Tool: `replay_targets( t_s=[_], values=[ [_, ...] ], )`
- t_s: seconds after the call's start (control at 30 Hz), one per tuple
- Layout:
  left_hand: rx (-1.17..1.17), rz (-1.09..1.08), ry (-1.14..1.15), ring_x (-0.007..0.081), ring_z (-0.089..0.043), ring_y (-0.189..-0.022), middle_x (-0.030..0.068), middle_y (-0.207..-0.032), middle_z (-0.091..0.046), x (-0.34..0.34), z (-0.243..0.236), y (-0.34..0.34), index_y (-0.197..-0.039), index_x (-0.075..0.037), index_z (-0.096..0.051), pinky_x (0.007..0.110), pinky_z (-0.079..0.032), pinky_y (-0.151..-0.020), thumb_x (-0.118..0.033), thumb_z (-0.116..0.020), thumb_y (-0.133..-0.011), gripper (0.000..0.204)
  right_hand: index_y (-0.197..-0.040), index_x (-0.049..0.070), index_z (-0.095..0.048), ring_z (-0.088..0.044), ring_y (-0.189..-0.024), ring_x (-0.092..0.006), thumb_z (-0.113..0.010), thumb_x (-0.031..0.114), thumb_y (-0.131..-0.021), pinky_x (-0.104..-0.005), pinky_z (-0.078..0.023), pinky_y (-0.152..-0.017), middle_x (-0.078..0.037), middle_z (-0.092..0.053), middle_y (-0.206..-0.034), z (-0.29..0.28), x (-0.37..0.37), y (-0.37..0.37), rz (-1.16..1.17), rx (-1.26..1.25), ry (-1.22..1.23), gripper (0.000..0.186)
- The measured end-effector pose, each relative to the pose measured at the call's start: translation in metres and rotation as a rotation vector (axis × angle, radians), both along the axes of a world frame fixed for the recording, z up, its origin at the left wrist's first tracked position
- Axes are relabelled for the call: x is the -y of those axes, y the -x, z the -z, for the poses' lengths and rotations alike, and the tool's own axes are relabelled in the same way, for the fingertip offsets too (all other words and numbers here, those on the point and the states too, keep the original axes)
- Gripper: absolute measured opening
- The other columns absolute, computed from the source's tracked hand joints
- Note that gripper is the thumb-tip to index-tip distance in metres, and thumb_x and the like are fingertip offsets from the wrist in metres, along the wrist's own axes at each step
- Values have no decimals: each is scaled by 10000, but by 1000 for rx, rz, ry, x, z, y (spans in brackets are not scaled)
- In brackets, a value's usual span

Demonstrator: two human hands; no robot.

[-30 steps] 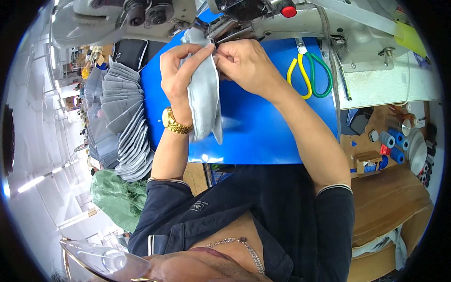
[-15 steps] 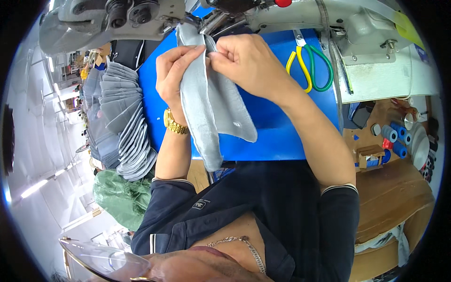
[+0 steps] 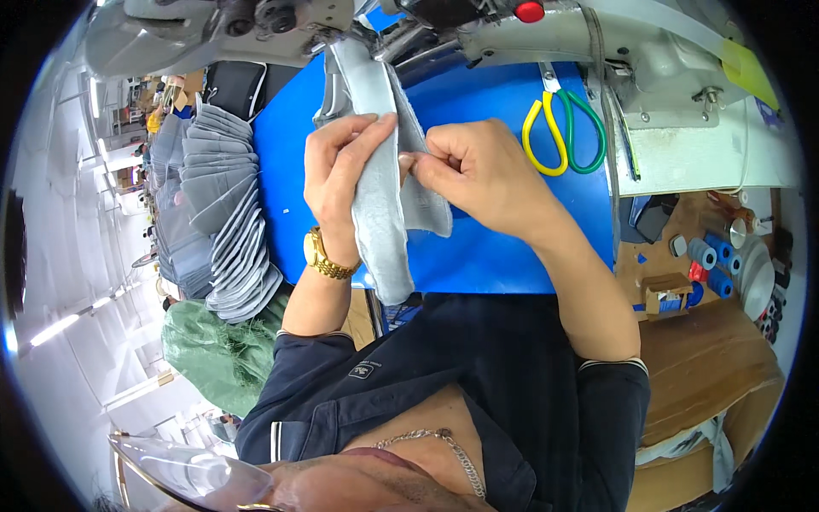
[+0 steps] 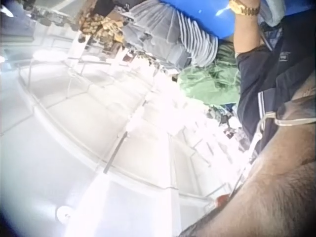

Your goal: Sewing and assembling a grey leather bag using an industrial sewing machine.

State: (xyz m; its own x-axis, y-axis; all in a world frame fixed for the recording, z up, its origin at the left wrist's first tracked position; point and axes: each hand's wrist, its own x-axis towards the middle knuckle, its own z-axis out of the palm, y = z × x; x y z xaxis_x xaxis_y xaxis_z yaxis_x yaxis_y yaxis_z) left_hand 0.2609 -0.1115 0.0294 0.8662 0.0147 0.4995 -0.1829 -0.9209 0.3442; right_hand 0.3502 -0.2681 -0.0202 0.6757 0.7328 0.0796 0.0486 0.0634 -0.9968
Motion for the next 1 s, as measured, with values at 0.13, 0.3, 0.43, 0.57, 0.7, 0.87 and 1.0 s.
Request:
replay_targets(
  t_s=[0.13, 0.3, 0.43, 0.57, 0.7, 0.87, 1.0],
  values=[
    [-2, 51, -44, 274, -597, -949, 117, -1057, -617, -13, -7, -20, -1141, -69, -693, 348, -503, -791, -110, -766, -722, 427, -605, -14, -444, -302, -479, -114, -680, 190, -862, -329, -253, -449, -69, -348, -497, -6, -17, -16, 61, 92, -59, 405],
    [86, 76, -50, 283, -587, -939, 116, -1033, -615, -18, -7, -25, -1140, -82, -699, 359, -491, -778, -128, -782, -677, 472, -578, 6, -499, -458, -430, -293, -718, 239, -816, -393, -320, -446, -143, -478, -496, -16, -8, -17, 147, 347, 133, 398],
    [85, 107, -120, 256, -596, -869, 96, -967, -609, -1, -3, 14, -1098, -85, -728, 347, -497, -715, -142, -818, -623, 487, -610, 16, -583, -516, -482, -355, -727, 249, -799, -408, -360, -461, -163, -538, -542, -10, 7, 9, 52, 266, 233, 333],
    [89, 76, -59, 235, -605, -860, 90, -951, -609, 12, 0, 31, -1096, -70, -725, 326, -509, -681, -116, -838, -625, 486, -690, -5, -636, -536, -470, -241, -671, 183, -846, -352, -379, -468, -132, -573, -553, 1, 0, 22, 86, 97, 87, 246],
    [24, 75, -63, 229, -610, -856, 90, -958, -616, 13, -7, 26, -1104, -62, -718, 326, -516, -679, -102, -831, -631, 488, -749, -11, -665, -535, -488, -152, -637, 150, -878, -307, -394, -478, -101, -600, -576, 2, -5, 20, 43, 40, -122, 208],
    [-2, 59, -47, 245, -619, -866, 94, -986, -624, 4, -13, 8, -1124, -62, -705, 332, -525, -696, -42, -781, -617, 513, -773, -26, -668, -551, -543, -94, -604, 142, -911, -270, -411, -498, -68, -612, -590, 2, -18, 4, 37, -95, -126, 227],
    [-19, 66, -101, 253, -624, -874, 84, -1009, -626, -8, -14, -9, -1127, -76, -700, 335, -529, -708, -9, -740, -606, 527, -759, -33, -656, -547, -538, -96, -614, 164, -908, -272, -411, -500, -65, -608, -581, 6, -33, -13, 49, -59, -131, 250]
  ],
)
